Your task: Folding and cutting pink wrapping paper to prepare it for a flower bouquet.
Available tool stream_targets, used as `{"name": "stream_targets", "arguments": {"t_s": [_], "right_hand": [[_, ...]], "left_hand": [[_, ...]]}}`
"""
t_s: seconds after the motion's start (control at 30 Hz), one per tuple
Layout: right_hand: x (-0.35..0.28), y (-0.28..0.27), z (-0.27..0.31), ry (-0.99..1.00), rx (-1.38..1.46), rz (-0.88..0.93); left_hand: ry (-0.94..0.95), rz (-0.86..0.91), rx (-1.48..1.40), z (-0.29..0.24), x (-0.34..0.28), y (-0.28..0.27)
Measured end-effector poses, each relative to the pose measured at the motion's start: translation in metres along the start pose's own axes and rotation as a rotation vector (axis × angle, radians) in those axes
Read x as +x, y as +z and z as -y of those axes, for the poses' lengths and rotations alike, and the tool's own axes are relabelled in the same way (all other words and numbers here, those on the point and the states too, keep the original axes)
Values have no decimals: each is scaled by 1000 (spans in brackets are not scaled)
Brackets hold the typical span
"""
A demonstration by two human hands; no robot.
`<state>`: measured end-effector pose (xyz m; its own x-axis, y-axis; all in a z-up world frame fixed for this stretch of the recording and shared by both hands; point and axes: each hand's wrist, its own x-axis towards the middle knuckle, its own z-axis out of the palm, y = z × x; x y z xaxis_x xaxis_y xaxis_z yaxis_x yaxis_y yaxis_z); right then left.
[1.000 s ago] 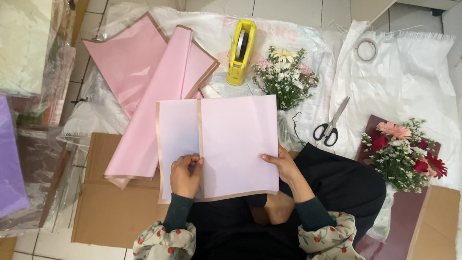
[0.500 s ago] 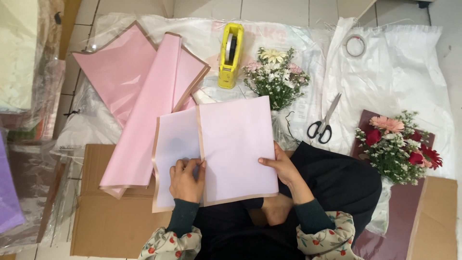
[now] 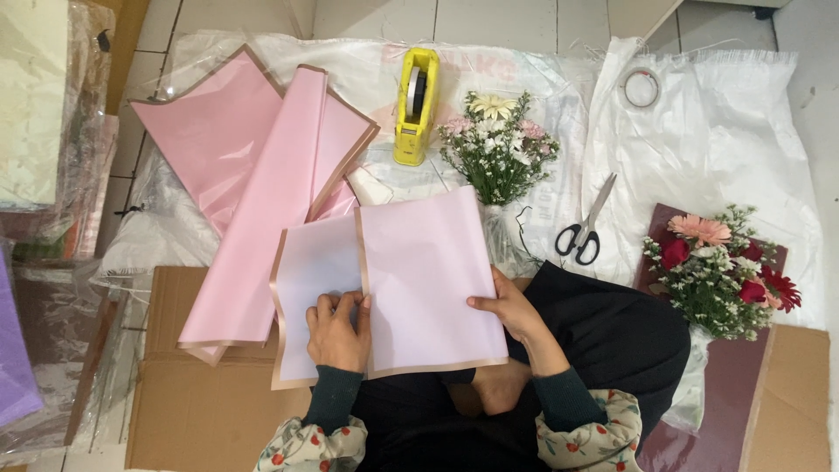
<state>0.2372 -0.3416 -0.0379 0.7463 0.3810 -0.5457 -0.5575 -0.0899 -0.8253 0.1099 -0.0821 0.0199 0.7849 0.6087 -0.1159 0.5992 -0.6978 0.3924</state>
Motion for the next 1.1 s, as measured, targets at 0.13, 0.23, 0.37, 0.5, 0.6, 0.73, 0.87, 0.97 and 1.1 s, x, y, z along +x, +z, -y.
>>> {"name": "stream_targets", "arguments": {"t_s": [0.13,0.23,0.37,0.5,0.6,0.73,0.87,0.97,1.1], "right_hand": [[-6,2,10,0,39,-10],[-9,6,14,9,41,1],[-9,5,13,7,22,-7],[1,-5,-6,-3,34,-41],[4,-3,-7,-34,69,-74],[3,9,5,2,235,-91],[2,20,18,10,389,-105],[8,11,10,-34,398,-87],[8,2,30,-56,327,-133]], "left_hand": [[-31,16,-73,1,2,-1],[-35,27,-110,4,2,-4],[-34,41,-106,3,1,-6],[-22,38,-83,4,-1,-2],[67,-40,-44,16,-9,17],[648,-45,-391,-3,-52,14],[343,945,-690,1,-91,59],[15,1025,-1731,38,-97,170],[-657,630,-1953,-42,-25,67]]}}
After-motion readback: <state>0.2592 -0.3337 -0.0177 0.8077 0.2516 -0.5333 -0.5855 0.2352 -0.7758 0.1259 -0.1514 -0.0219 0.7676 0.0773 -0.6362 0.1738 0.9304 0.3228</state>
